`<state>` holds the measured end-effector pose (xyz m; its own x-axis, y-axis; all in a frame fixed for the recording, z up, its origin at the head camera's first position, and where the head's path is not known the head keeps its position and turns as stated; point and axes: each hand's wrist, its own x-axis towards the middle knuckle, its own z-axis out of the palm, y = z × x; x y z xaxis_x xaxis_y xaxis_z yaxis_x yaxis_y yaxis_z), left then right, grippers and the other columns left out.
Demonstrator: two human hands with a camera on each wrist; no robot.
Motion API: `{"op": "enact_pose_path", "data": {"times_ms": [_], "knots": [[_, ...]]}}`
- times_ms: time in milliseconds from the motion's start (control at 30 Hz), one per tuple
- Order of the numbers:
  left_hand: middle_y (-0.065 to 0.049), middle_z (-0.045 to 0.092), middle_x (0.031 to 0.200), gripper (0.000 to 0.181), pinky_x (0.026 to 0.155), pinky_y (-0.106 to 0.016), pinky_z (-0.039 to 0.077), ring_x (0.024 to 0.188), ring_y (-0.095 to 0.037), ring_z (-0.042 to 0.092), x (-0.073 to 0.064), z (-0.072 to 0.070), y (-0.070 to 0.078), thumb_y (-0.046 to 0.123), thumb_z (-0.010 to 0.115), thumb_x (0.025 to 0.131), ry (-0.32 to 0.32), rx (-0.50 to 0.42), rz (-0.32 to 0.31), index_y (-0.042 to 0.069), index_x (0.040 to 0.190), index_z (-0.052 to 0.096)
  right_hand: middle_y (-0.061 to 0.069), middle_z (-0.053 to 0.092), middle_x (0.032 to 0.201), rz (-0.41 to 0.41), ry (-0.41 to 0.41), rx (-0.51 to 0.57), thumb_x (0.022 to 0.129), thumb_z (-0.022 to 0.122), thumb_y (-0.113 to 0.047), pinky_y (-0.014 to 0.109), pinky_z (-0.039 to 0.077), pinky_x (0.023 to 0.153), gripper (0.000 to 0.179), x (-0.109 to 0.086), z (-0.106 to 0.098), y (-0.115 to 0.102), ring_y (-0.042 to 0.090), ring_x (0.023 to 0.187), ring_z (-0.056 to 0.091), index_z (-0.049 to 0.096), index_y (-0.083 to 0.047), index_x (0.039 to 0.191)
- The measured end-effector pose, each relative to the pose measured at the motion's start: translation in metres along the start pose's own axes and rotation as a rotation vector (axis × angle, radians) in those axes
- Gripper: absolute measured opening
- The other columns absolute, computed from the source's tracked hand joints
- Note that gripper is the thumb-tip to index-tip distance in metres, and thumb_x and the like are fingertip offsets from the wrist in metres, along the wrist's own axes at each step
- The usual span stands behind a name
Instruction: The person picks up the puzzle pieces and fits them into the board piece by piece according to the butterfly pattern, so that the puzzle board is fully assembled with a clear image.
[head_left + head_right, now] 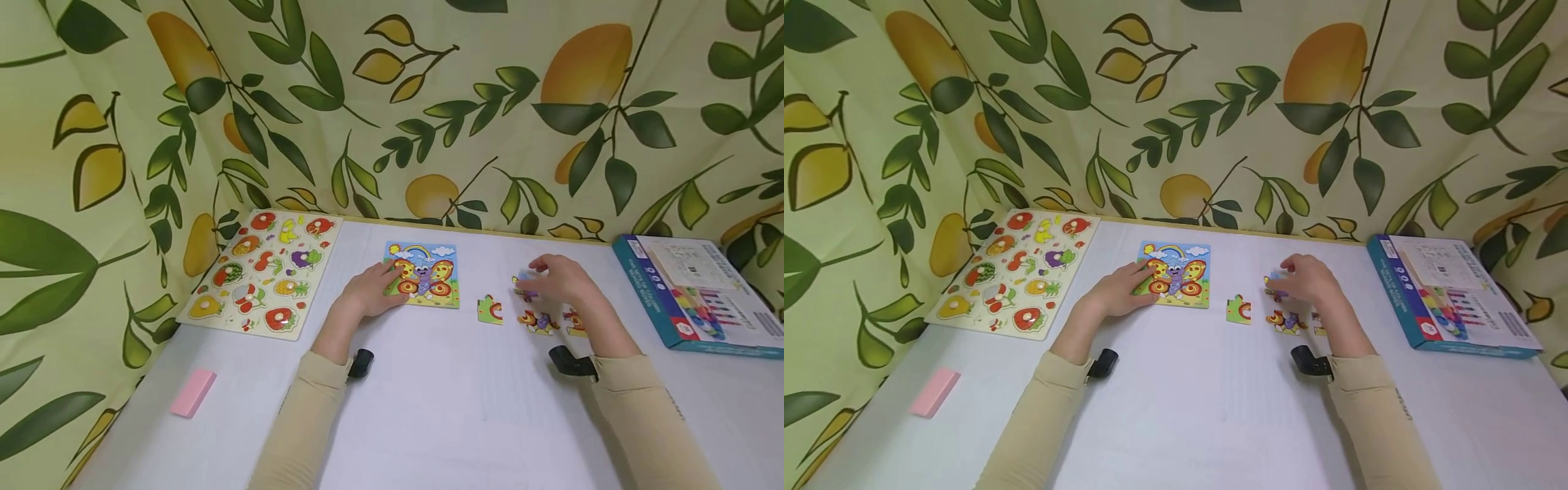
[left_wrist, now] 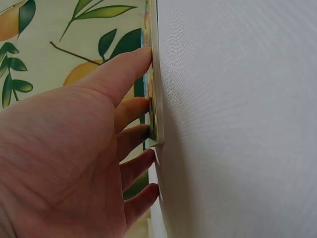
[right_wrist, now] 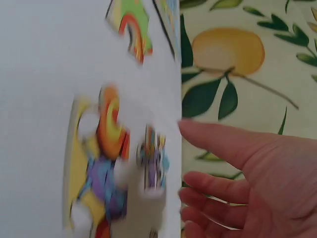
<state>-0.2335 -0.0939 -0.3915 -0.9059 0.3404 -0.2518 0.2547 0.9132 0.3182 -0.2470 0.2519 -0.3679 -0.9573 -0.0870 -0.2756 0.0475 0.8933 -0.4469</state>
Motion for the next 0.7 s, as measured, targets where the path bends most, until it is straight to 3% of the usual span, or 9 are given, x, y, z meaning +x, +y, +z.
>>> {"op": "enact_pose_path", "data": {"times_ms": [100, 200, 467, 633, 700], "knots": [[-0.003, 0.017, 0.162, 0.069, 0.116, -0.049, 0.02, 0.148, -0.027, 0.015, 0.0, 0.002, -0.002, 0.049, 0.053, 0.097, 0.005, -0.003, -0.001, 0.019, 0.154, 0.031, 0.029, 0.047, 0.124, 0.033, -0.046, 0.003, 0.084, 0.074, -0.043, 0.055, 0.045, 0.089, 0.072, -0.003, 0.0, 0.013, 0.042, 0.106, 0.044, 0.047, 0.008, 0.129], [-0.003, 0.018, 0.162, 0.069, 0.116, -0.05, 0.02, 0.148, -0.027, 0.015, 0.0, 0.003, -0.002, 0.049, 0.054, 0.097, 0.013, -0.015, 0.006, 0.019, 0.154, 0.032, 0.029, 0.048, 0.121, 0.017, -0.05, 0.014, 0.084, 0.075, -0.041, 0.052, 0.046, 0.086, 0.072, -0.002, 0.003, 0.018, 0.04, 0.103, 0.045, 0.048, 0.008, 0.128], [-0.003, 0.018, 0.162, 0.068, 0.116, -0.05, 0.02, 0.148, -0.027, 0.015, 0.0, 0.003, -0.005, 0.049, 0.054, 0.097, 0.024, -0.026, 0.008, 0.019, 0.154, 0.032, 0.025, 0.049, 0.111, 0.003, -0.051, 0.06, 0.086, 0.074, -0.036, 0.043, 0.045, 0.077, 0.065, 0.003, 0.004, 0.013, 0.038, 0.099, 0.046, 0.043, 0.008, 0.123], [-0.002, 0.018, 0.162, 0.068, 0.116, -0.05, 0.019, 0.148, -0.026, 0.015, -0.001, 0.002, -0.003, 0.049, 0.054, 0.097, 0.022, -0.038, 0.002, 0.02, 0.154, 0.033, 0.015, 0.059, 0.089, -0.096, 0.078, 0.184, 0.099, 0.057, -0.033, 0.034, 0.042, 0.064, 0.038, 0.007, 0.009, -0.006, 0.028, 0.082, 0.052, 0.05, 0.002, 0.111], [-0.003, 0.018, 0.162, 0.068, 0.116, -0.05, 0.019, 0.148, -0.026, 0.015, -0.001, 0.002, -0.002, 0.049, 0.054, 0.096, 0.022, -0.039, -0.001, 0.019, 0.154, 0.033, 0.013, 0.059, 0.086, -0.149, 0.074, 0.291, 0.104, 0.045, -0.034, 0.033, 0.044, 0.065, 0.036, 0.012, 0.014, -0.023, 0.025, 0.078, 0.053, 0.051, 0.002, 0.109]]}}
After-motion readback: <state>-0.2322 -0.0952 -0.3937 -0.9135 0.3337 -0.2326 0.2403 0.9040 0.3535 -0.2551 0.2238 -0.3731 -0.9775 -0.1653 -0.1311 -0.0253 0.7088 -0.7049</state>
